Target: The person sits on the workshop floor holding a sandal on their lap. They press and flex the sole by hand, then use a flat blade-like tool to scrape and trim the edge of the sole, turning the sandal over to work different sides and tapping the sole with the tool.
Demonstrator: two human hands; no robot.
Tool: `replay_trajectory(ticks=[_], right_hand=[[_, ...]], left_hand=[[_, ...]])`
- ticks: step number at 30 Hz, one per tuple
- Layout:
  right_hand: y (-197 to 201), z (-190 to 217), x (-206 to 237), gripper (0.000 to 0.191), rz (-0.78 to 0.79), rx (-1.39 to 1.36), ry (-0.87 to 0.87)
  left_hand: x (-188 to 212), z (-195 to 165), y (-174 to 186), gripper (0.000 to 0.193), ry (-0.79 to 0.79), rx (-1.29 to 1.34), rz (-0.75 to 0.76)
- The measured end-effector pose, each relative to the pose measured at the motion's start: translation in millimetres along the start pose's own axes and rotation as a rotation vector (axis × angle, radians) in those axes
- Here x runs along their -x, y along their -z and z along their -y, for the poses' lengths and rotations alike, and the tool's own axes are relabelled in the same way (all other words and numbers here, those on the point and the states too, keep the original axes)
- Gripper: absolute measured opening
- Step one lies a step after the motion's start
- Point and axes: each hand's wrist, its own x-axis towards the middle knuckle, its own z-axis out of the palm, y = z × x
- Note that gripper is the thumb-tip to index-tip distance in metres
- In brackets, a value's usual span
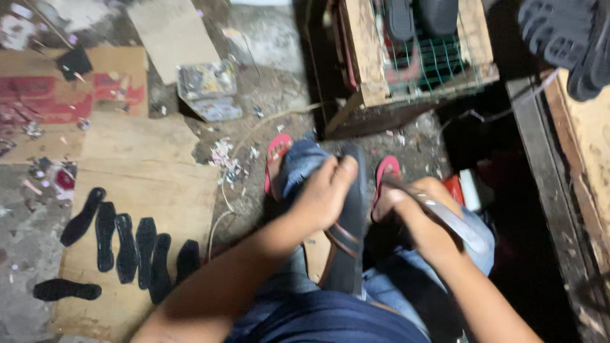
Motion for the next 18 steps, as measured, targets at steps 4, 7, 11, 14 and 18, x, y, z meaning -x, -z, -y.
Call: replay_trajectory(ticks=[4,7,11,14,18], right_hand=[[24.2,0.2,-23.1,0.029,0.066,-0.101,0.149],[39.8,-6.1,-29.0,0.028,0.213,-0.643,0.003],[63.1,-21.6,-20.3,0.024,-0.028,-0.405,-0.089],[53.5,-43.6,-21.8,0.022,-0.356,-0.065,-0.098],[35.2,-67.9,-25.1,0.02,-0.469,0.088,-0.256]], left_hand=[[7.4,-9.0,-30.1,0.044,-0.218,0.35,0.29],[4.4,-11.1,-43.2,0.058,-0.165,0.059,0.247],[32.3,5.7,-49.9,0.067,-0.136,-0.036,0.139],[59.2,19.7,-61.0,0.093,-0.457,-0.369,0.152],[61.1,19.7,-68.7,0.113,-0.411,-0.701,0.357]])
